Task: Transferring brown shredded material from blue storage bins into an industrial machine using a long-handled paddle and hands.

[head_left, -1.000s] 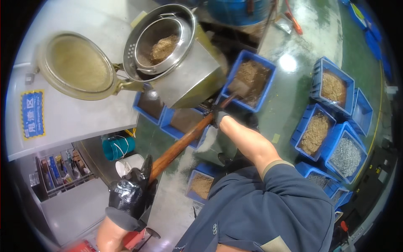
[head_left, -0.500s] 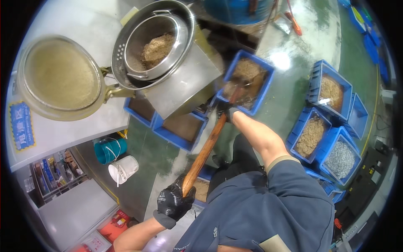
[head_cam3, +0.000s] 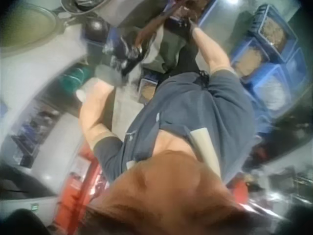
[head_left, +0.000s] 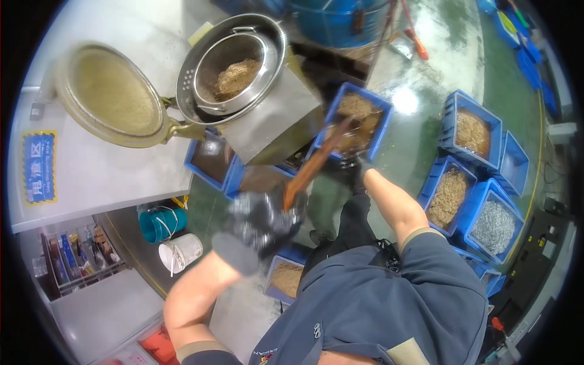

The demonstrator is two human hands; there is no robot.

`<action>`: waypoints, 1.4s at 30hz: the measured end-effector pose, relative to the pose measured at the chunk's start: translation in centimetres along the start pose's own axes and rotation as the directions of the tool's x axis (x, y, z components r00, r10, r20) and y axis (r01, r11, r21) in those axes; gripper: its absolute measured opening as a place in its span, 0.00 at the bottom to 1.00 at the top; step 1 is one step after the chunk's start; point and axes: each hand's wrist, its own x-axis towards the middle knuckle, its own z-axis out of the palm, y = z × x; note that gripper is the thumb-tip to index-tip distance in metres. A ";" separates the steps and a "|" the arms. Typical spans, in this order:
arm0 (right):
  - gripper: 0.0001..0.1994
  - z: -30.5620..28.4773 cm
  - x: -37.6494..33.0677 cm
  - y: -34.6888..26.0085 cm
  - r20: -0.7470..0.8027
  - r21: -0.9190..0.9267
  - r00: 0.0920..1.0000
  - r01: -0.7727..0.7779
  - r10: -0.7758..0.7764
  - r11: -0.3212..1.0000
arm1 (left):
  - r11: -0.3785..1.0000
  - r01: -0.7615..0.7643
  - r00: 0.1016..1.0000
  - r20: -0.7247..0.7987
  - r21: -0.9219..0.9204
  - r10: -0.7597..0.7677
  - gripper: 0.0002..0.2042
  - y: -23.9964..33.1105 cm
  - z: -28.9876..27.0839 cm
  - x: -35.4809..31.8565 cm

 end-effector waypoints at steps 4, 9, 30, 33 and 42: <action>0.20 -9.5 -3.9 1.9 -0.048 -0.003 0.958 0.282 -0.281 0.960 | 0.862 -0.378 0.902 -0.073 0.338 0.424 0.13 -0.7 -1.8 3.8; 0.27 -22.6 -9.3 4.0 -0.313 -0.070 0.937 0.142 -0.157 0.987 | 0.988 -0.092 0.971 0.232 0.120 0.062 0.10 0.5 -7.1 8.9; 0.27 -56.4 -19.3 18.7 -0.317 0.128 0.934 0.216 -0.166 0.968 | 0.729 -0.577 0.798 0.063 0.369 0.600 0.24 7.2 -12.8 22.4; 0.26 -53.0 -20.0 18.4 -0.388 0.110 0.914 0.171 -0.115 0.979 | 0.998 -0.057 0.998 -0.007 -0.008 0.057 0.23 8.9 -12.6 21.5; 0.27 -44.6 -23.1 12.4 -0.487 0.085 0.865 0.186 -0.122 0.979 | 0.996 0.088 0.996 -0.027 -0.006 -0.088 0.18 6.6 -11.3 23.4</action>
